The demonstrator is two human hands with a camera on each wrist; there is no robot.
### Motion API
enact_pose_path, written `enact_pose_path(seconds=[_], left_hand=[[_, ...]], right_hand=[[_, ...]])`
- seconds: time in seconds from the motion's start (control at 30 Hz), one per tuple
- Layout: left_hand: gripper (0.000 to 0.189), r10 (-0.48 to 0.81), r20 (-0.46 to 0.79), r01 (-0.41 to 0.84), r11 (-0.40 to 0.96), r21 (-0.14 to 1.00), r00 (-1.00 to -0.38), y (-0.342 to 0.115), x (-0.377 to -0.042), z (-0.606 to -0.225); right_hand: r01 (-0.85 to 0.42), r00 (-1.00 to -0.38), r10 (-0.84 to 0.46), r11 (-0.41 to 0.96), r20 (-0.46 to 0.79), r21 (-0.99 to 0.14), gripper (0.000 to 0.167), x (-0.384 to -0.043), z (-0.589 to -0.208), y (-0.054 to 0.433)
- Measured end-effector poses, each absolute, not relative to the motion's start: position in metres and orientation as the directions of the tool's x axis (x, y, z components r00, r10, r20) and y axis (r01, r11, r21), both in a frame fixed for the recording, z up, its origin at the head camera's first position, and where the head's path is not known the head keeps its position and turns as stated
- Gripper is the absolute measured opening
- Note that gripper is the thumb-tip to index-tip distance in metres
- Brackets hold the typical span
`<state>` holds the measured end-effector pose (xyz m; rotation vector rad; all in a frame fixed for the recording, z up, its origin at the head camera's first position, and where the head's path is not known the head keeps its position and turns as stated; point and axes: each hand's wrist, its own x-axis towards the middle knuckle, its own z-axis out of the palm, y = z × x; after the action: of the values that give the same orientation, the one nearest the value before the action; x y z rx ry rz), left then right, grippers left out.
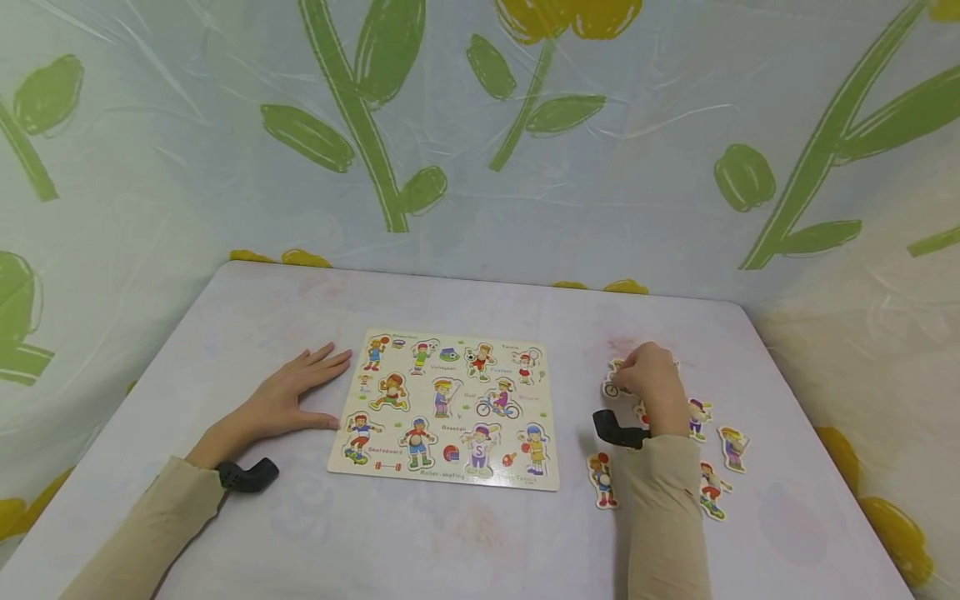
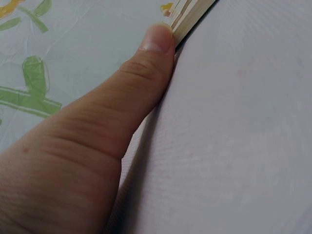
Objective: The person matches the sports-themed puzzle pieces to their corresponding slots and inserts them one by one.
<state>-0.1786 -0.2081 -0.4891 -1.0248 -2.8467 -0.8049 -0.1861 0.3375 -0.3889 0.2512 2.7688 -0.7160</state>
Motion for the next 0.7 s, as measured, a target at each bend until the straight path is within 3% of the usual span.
enact_pose_path(seconds=[0.27, 0.7], left_hand=[[0.098, 0.590, 0.178, 0.595, 0.652, 0.471, -0.788, -0.208, -0.179, -0.490], [0.098, 0.591, 0.214, 0.614, 0.640, 0.461, -0.777, -0.207, -0.177, -0.488]], right_hand=[[0.212, -0.954, 0.082, 0.864, -0.287, -0.456, 0.019, -0.188, -0.382, 0.329], [0.073, -0.988, 0.005, 0.894, -0.152, -0.441, 0.016, -0.187, -0.369, 0.305]])
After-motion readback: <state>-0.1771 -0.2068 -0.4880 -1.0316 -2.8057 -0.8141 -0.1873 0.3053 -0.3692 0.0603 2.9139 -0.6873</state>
